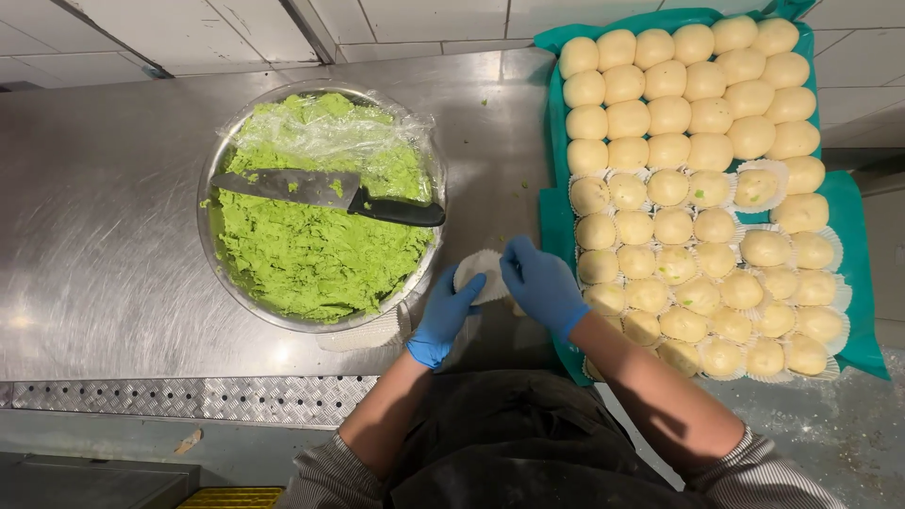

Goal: Filling pre-portioned dough with green paste and placing them into paper liners on a baking tray.

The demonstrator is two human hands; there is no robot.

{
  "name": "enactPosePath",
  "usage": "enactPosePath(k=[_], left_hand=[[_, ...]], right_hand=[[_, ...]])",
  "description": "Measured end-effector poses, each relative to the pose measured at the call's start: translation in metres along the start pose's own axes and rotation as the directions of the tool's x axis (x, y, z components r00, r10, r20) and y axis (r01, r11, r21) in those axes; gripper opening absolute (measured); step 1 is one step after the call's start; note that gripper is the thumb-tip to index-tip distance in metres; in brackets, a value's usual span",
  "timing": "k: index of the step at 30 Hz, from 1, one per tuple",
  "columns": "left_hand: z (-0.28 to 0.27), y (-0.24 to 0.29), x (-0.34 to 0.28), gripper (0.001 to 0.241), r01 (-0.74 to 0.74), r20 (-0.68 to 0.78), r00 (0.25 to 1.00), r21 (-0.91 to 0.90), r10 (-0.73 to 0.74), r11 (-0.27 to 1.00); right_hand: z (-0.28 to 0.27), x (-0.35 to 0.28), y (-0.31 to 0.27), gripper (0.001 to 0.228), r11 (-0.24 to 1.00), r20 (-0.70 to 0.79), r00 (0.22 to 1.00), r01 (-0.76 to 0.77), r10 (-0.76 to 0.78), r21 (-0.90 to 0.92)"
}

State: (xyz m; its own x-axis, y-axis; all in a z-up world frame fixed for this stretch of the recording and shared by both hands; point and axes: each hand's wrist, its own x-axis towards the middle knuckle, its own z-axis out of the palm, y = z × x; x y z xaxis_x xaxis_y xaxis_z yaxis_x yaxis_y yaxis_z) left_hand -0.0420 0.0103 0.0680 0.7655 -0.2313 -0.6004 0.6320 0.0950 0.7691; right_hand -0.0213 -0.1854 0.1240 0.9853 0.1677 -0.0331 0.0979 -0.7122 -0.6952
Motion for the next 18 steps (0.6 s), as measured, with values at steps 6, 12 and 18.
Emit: enactPosePath(k=[6,12,18], left_hand=[[0.013,0.002,-0.029,0.073,-0.542,-0.138,0.769,0.377,0.624,0.751],[0.009,-0.007,-0.025,0.036,-0.404,-0.229,0.906,-0.216,0.356,0.889],[0.0,-0.019,-0.028,0.032,-0.382,-0.287,0.894,-0.083,0.345,0.921]], right_hand=[[-0.005,0.003,-0.016,0.016,0.99,-0.017,1.0,-0.024,0.026,0.136],[-0.011,-0.022,-0.014,0.024,0.954,0.091,0.996,-0.042,0.015,0.298],[0.046,-0.059,0.047,0.042,0.991,0.029,0.996,0.089,-0.086,-0.096]])
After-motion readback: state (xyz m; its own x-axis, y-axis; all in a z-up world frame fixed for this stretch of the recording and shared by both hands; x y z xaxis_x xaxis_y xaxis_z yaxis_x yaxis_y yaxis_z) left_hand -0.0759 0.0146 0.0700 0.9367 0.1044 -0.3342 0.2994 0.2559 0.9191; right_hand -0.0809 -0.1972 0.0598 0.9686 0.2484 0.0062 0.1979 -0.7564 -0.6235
